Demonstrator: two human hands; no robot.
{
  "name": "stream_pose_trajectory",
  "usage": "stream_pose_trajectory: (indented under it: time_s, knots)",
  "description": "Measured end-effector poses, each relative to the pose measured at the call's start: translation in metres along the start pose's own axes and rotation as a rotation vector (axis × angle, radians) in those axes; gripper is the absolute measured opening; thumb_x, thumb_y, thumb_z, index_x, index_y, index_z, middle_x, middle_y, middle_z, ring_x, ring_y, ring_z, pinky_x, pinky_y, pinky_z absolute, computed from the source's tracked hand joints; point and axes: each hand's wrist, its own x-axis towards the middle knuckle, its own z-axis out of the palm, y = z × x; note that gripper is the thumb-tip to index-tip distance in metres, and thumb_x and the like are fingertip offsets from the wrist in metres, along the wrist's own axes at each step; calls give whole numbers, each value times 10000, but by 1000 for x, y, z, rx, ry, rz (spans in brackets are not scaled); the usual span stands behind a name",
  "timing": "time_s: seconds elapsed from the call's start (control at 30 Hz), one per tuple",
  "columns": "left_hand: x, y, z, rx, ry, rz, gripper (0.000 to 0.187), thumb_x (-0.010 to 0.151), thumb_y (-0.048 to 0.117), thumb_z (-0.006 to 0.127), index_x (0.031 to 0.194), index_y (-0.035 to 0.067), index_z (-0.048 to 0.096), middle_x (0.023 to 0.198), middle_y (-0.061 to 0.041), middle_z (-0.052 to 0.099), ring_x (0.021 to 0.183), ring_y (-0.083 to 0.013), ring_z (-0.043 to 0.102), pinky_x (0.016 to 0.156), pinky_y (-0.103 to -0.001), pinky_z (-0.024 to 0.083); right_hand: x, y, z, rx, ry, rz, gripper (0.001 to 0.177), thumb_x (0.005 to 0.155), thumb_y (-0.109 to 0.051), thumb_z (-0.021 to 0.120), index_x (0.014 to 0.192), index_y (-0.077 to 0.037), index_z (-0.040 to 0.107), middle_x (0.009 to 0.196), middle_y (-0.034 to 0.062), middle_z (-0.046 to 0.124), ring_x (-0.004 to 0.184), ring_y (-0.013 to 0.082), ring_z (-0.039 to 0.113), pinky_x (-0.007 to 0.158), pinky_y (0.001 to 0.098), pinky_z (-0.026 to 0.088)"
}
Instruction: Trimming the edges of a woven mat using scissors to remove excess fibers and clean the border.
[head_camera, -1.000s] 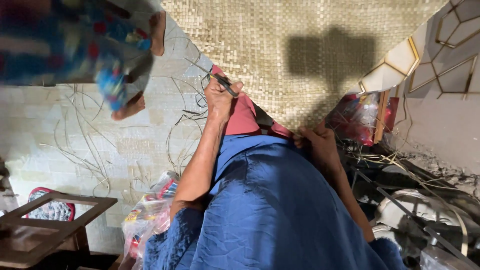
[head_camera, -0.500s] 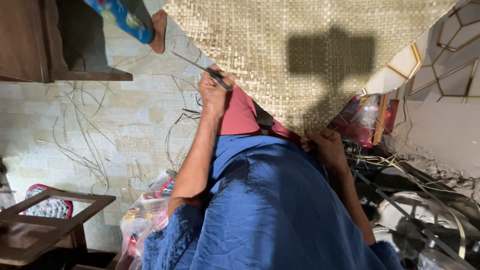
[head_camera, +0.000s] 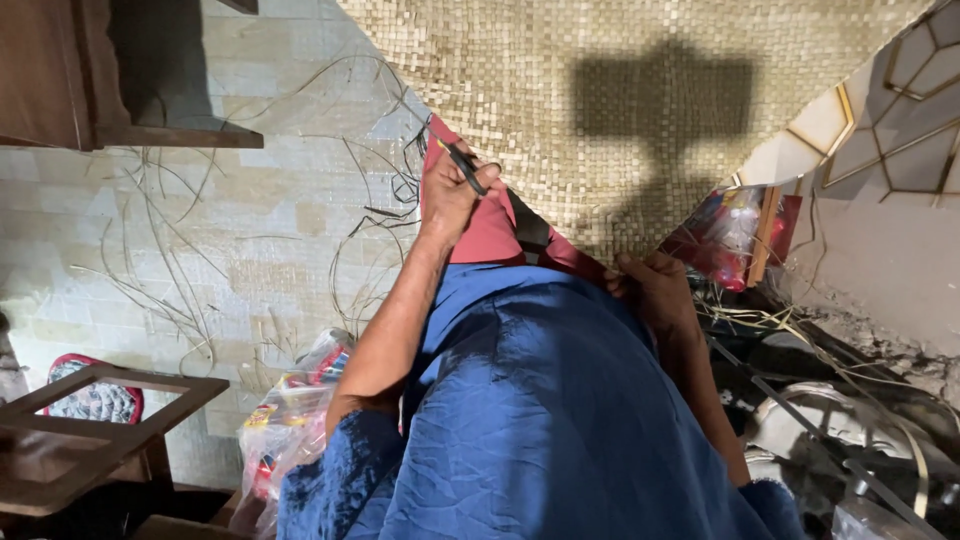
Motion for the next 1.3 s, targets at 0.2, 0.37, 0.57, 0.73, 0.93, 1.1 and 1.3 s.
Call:
stream_pose_trajectory:
  time_s: [0.2, 0.37, 0.57, 0.73, 0.93, 1.1, 1.3]
  knots:
    - [-11, -30, -6, -8, -21, -53, 458, 780, -76, 863, 1133, -38, 573, 837, -205, 729, 681, -293, 774, 587, -356, 686, 0, 2, -2, -17, 17, 13, 512, 930, 67, 748, 601, -97, 392, 578, 265, 627, 498, 358, 707, 469, 443, 620]
    - [-13, -34, -4, 18, -42, -46, 488, 772, -121, 834, 1153, -13, 549, 825, -193, 730, 673, -257, 766, 590, -303, 668, -1, 0, 3, 20, 22, 18, 521, 924, 59, 767, 591, -99, 398, 590, 281, 633, 500, 376, 710, 458, 438, 613]
    - [-14, -33, -1, 52, -10, -58, 466, 749, -151, 808, 1106, -12, 543, 754, -185, 727, 559, -191, 720, 485, -235, 612, 0, -1, 4, -10, 39, 34, 529, 928, 45, 760, 589, -115, 388, 577, 264, 627, 474, 357, 697, 439, 423, 591]
    - [-17, -23, -5, 21, -2, -104, 472, 743, -150, 788, 1128, -23, 547, 741, -188, 725, 515, -186, 707, 445, -229, 595, 1, 0, 4, -13, 37, 42, 545, 929, 40, 763, 581, -132, 381, 583, 268, 635, 477, 359, 698, 445, 416, 592]
    - [-5, -3, -27, 19, 224, -24, 394, 814, -37, 811, 1108, -19, 548, 805, -247, 747, 559, -221, 743, 503, -273, 640, 1, -4, 5, -5, 44, 86, 529, 929, 34, 773, 582, -123, 404, 579, 265, 636, 463, 326, 696, 463, 390, 596]
    - [13, -16, -29, -84, 242, 4, 444, 844, -20, 826, 1152, 6, 507, 963, -259, 761, 688, -250, 783, 592, -292, 685, 3, -4, 2, -20, 32, 85, 525, 922, 25, 781, 576, -97, 407, 579, 284, 627, 467, 341, 695, 474, 411, 599]
    - [45, -44, -46, -163, 264, 140, 499, 786, -105, 835, 1174, 5, 542, 949, -169, 764, 727, -217, 766, 612, -285, 681, -24, -26, 2, -99, 44, 143, 366, 944, -22, 751, 685, -56, 494, 543, 226, 574, 409, 300, 624, 440, 404, 512]
